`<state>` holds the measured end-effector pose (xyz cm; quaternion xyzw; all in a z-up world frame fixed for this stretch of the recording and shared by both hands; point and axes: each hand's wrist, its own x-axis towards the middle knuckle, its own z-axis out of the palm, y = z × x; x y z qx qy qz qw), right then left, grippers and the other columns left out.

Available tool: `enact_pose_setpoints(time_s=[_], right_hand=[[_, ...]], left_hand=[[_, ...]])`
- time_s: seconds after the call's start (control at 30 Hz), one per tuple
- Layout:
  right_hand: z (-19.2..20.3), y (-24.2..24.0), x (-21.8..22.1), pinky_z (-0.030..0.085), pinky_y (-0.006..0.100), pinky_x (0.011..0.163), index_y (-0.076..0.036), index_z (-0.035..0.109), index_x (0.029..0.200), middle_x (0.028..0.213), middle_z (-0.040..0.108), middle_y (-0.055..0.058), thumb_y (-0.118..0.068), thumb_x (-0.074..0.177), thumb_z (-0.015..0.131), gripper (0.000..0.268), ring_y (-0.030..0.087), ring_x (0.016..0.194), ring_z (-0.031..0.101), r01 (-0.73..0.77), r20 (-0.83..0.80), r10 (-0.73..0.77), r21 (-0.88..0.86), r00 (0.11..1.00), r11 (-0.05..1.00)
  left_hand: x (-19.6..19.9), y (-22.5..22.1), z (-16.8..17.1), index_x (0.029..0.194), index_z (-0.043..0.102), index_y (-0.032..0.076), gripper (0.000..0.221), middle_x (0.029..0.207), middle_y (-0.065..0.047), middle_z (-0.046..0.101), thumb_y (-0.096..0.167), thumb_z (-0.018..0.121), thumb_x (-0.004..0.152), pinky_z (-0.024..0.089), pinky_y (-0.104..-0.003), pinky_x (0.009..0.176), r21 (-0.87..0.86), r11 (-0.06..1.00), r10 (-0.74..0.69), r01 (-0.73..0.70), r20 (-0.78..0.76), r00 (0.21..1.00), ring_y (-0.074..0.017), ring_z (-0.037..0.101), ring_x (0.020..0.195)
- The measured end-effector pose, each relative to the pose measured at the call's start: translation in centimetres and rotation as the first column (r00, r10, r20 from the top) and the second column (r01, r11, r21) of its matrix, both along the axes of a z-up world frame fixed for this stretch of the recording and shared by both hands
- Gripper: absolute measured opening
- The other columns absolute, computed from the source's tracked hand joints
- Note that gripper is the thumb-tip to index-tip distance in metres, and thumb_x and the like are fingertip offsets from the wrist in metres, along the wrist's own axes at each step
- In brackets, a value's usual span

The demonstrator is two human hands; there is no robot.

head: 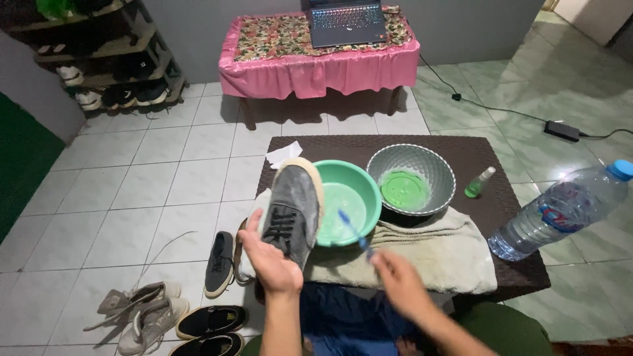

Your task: Cleaning a grey sneaker using a toothbrush and soapy water from a bowl while sitting on a sofa.

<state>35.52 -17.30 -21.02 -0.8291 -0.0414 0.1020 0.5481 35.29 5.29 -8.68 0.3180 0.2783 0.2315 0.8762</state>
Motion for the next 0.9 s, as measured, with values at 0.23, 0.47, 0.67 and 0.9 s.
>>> enact_pose_setpoints(time_s=[0.23,0.47,0.67,0.9], right_hand=[[3.4,4.0,11.8,0.056,0.057,0.089,-0.008,0.067,0.127,0.106,0.075,0.024,-0.022,0.101,0.051,0.033,0.043,0.107,0.071,-0.059,0.097,0.15,-0.614,0.984,0.787],[-1.7,7.2,16.4,0.058,0.058,0.08,-0.008,0.078,0.1,0.091,0.076,0.019,-0.015,0.09,0.059,0.023,0.041,0.095,0.076,-0.11,0.056,0.272,-0.822,0.961,0.558],[6.2,3.7,11.8,0.051,0.056,0.097,-0.013,0.076,0.119,0.102,0.076,0.025,-0.038,0.097,0.057,0.038,0.044,0.111,0.069,-0.107,-0.085,0.072,-0.531,0.994,0.841],[8.4,0.2,5.6,0.036,0.024,0.063,-0.007,0.075,0.086,0.058,0.045,-0.002,-0.022,0.103,0.062,0.026,0.011,0.063,0.041,0.041,0.043,-0.051,0.208,0.998,0.977]], left_hand=[[-0.4,2.0,-2.4,0.147,0.051,0.012,0.074,0.137,-0.037,0.054,0.066,0.038,0.097,0.049,-0.053,0.105,0.042,0.991,0.12,-0.127,0.15,0.981,-0.0413,0.056,0.13],[-0.4,3.1,-1.6,0.146,0.052,0.014,0.073,0.137,-0.033,0.056,0.066,0.036,0.098,0.049,-0.051,0.105,0.065,0.991,0.11,-0.119,0.117,0.987,-0.0382,0.056,0.129],[-0.9,2.9,-0.9,0.146,0.055,0.018,0.07,0.146,-0.038,0.046,0.065,0.035,0.099,0.043,-0.053,0.112,0.152,0.986,0.052,-0.066,0.091,0.994,-0.0431,0.048,0.137],[-0.3,-0.8,-1.6,0.138,0.058,0.008,0.06,0.132,-0.021,0.061,0.052,0.037,0.103,0.047,-0.049,0.109,0.223,0.971,-0.09,0.089,-0.006,0.996,-0.0297,0.055,0.124]])
